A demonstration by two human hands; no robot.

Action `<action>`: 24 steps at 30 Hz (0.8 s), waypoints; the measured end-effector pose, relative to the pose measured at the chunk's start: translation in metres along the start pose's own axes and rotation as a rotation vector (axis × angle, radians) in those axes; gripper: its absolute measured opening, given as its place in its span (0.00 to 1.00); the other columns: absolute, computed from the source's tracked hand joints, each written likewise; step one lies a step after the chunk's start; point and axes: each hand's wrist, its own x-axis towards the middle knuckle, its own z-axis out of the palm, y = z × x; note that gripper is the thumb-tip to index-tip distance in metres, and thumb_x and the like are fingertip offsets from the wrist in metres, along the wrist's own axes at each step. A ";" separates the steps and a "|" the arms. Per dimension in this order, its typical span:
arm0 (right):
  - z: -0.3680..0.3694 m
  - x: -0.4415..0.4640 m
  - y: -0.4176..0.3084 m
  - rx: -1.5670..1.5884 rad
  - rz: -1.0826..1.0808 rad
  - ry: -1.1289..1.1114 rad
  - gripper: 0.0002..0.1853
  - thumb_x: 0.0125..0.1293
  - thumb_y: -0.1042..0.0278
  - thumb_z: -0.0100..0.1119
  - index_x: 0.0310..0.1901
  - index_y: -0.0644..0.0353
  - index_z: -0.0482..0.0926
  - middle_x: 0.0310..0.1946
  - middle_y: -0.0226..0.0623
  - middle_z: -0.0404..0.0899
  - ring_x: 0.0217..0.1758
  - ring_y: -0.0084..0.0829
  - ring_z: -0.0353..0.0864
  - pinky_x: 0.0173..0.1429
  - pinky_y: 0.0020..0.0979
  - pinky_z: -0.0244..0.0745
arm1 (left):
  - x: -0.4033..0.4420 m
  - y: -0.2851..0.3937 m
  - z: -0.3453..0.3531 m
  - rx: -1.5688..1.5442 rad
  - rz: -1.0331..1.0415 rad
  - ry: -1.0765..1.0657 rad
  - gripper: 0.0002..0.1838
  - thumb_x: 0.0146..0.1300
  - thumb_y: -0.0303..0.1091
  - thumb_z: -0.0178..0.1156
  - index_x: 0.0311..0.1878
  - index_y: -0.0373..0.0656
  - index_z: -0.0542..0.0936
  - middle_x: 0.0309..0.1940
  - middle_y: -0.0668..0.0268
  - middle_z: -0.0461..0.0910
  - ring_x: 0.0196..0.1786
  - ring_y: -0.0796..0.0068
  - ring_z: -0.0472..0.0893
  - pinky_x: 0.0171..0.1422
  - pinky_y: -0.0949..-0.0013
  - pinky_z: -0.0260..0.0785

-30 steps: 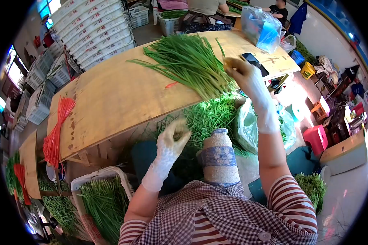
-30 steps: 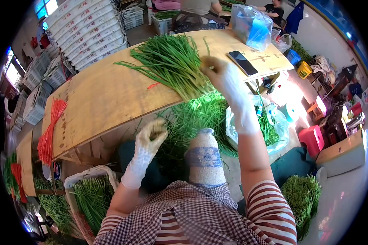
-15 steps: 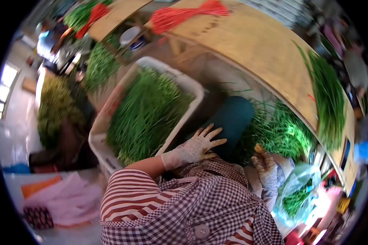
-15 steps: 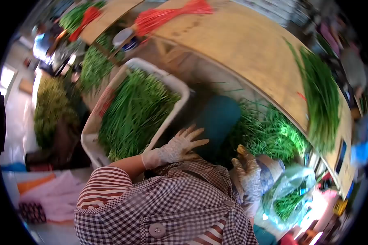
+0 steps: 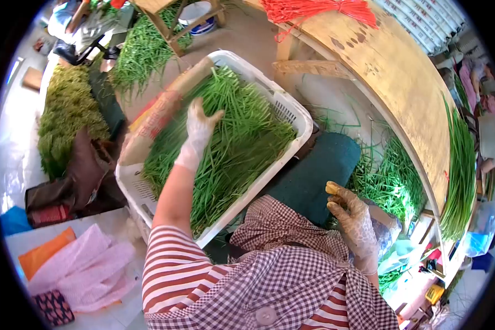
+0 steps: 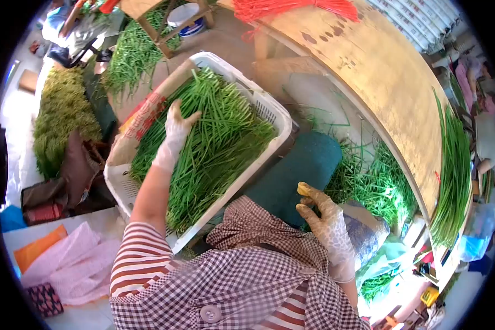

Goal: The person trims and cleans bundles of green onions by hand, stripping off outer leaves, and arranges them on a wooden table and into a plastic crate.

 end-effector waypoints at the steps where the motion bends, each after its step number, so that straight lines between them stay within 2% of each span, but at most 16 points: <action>1: -0.001 0.002 -0.002 -0.018 -0.010 0.014 0.22 0.63 0.72 0.62 0.60 0.63 0.74 0.50 0.41 0.80 0.48 0.26 0.78 0.55 0.28 0.74 | 0.024 -0.015 0.010 0.120 0.034 -0.116 0.42 0.50 0.49 0.72 0.63 0.34 0.68 0.62 0.45 0.67 0.64 0.48 0.67 0.66 0.53 0.63; 2: -0.003 0.011 -0.002 -0.036 0.028 0.045 0.22 0.63 0.72 0.62 0.59 0.63 0.75 0.50 0.41 0.80 0.48 0.26 0.78 0.55 0.28 0.74 | 0.043 -0.029 0.033 0.225 0.066 -0.241 0.42 0.49 0.48 0.72 0.63 0.34 0.68 0.62 0.46 0.67 0.65 0.49 0.66 0.67 0.53 0.63; 4: -0.009 0.015 -0.004 -0.041 0.065 0.087 0.21 0.64 0.72 0.61 0.59 0.63 0.75 0.51 0.40 0.80 0.48 0.27 0.78 0.55 0.28 0.73 | 0.059 -0.003 0.015 0.232 0.256 -0.082 0.39 0.46 0.42 0.74 0.60 0.36 0.70 0.60 0.49 0.70 0.63 0.52 0.69 0.66 0.55 0.64; 6: -0.006 0.023 -0.007 0.032 0.132 0.110 0.20 0.64 0.73 0.60 0.58 0.63 0.76 0.50 0.40 0.81 0.50 0.27 0.78 0.56 0.27 0.72 | 0.050 0.022 0.015 -0.213 0.427 0.038 0.28 0.45 0.31 0.74 0.51 0.43 0.76 0.44 0.59 0.78 0.51 0.60 0.77 0.58 0.61 0.71; 7: -0.004 0.028 -0.004 0.081 0.158 0.108 0.20 0.64 0.73 0.60 0.58 0.63 0.76 0.50 0.40 0.81 0.50 0.27 0.78 0.56 0.27 0.72 | 0.025 0.045 0.015 -0.370 0.180 -0.249 0.23 0.47 0.32 0.74 0.49 0.45 0.79 0.44 0.61 0.80 0.49 0.64 0.79 0.56 0.65 0.72; 8: -0.002 0.032 -0.001 0.128 0.183 0.106 0.20 0.65 0.72 0.60 0.58 0.63 0.76 0.50 0.39 0.81 0.50 0.27 0.78 0.57 0.27 0.72 | -0.004 0.052 0.029 -0.334 0.054 -0.519 0.23 0.48 0.37 0.74 0.50 0.47 0.81 0.47 0.62 0.80 0.52 0.67 0.79 0.57 0.65 0.72; 9: 0.002 0.038 -0.001 0.103 0.211 0.077 0.20 0.65 0.71 0.60 0.58 0.63 0.76 0.50 0.39 0.81 0.50 0.27 0.78 0.57 0.27 0.72 | -0.031 0.066 0.039 -0.148 0.077 -0.667 0.28 0.48 0.44 0.74 0.52 0.46 0.80 0.48 0.60 0.80 0.54 0.65 0.79 0.59 0.64 0.72; 10: 0.006 0.041 -0.002 0.063 0.181 0.046 0.20 0.65 0.71 0.60 0.58 0.63 0.76 0.51 0.40 0.80 0.51 0.27 0.78 0.57 0.27 0.73 | -0.047 0.079 0.045 -0.023 0.038 -0.904 0.38 0.46 0.50 0.73 0.59 0.42 0.74 0.54 0.54 0.77 0.56 0.61 0.77 0.61 0.61 0.71; 11: 0.010 0.045 -0.003 0.024 0.150 0.016 0.20 0.65 0.71 0.60 0.58 0.63 0.76 0.51 0.40 0.80 0.51 0.28 0.79 0.58 0.27 0.73 | -0.067 0.086 0.057 0.121 0.043 -0.953 0.47 0.46 0.52 0.73 0.65 0.36 0.65 0.59 0.49 0.71 0.58 0.55 0.75 0.62 0.60 0.70; 12: 0.015 0.048 -0.004 -0.013 0.118 -0.013 0.20 0.65 0.71 0.60 0.58 0.63 0.76 0.51 0.40 0.80 0.51 0.28 0.79 0.58 0.27 0.73 | -0.096 0.073 0.086 0.214 0.141 -0.808 0.53 0.45 0.54 0.72 0.68 0.33 0.58 0.62 0.46 0.67 0.59 0.53 0.74 0.60 0.60 0.71; 14: 0.020 0.052 -0.012 0.013 0.147 -0.054 0.20 0.65 0.71 0.61 0.59 0.63 0.75 0.51 0.40 0.80 0.52 0.27 0.79 0.58 0.27 0.73 | -0.109 0.087 0.091 0.347 0.167 -0.652 0.47 0.43 0.48 0.75 0.64 0.35 0.66 0.56 0.50 0.72 0.56 0.55 0.76 0.57 0.60 0.72; 17: 0.022 0.053 -0.006 0.067 0.149 -0.073 0.21 0.65 0.71 0.61 0.59 0.64 0.74 0.52 0.40 0.79 0.52 0.26 0.79 0.59 0.28 0.73 | -0.081 0.066 0.087 -0.283 0.161 -0.356 0.36 0.44 0.43 0.73 0.56 0.37 0.72 0.47 0.52 0.76 0.49 0.53 0.77 0.54 0.56 0.72; 20: 0.021 0.057 -0.006 0.021 0.179 -0.085 0.20 0.66 0.70 0.60 0.59 0.65 0.74 0.53 0.41 0.79 0.53 0.26 0.79 0.59 0.29 0.73 | 0.016 0.044 0.031 -0.001 0.145 0.173 0.31 0.41 0.37 0.75 0.49 0.35 0.76 0.45 0.50 0.78 0.49 0.53 0.78 0.55 0.57 0.71; 21: 0.021 0.058 -0.008 0.023 0.178 -0.091 0.20 0.66 0.70 0.60 0.59 0.65 0.74 0.53 0.41 0.79 0.53 0.27 0.79 0.60 0.29 0.73 | 0.036 0.012 0.035 0.231 0.031 0.156 0.36 0.40 0.41 0.77 0.53 0.35 0.73 0.50 0.50 0.76 0.54 0.52 0.76 0.60 0.55 0.70; 23: 0.024 0.060 -0.014 0.031 0.172 -0.096 0.20 0.66 0.69 0.60 0.59 0.64 0.74 0.53 0.41 0.79 0.53 0.27 0.79 0.60 0.29 0.73 | 0.060 -0.047 0.040 0.255 -0.080 -0.179 0.54 0.37 0.54 0.78 0.64 0.35 0.63 0.62 0.49 0.66 0.65 0.48 0.66 0.66 0.48 0.63; 24: 0.026 0.062 -0.017 0.021 0.165 -0.107 0.20 0.66 0.68 0.60 0.59 0.64 0.75 0.53 0.42 0.79 0.53 0.28 0.79 0.59 0.30 0.73 | 0.062 -0.071 0.049 0.289 -0.165 -0.337 0.59 0.38 0.61 0.75 0.67 0.35 0.59 0.66 0.47 0.62 0.68 0.47 0.62 0.68 0.48 0.61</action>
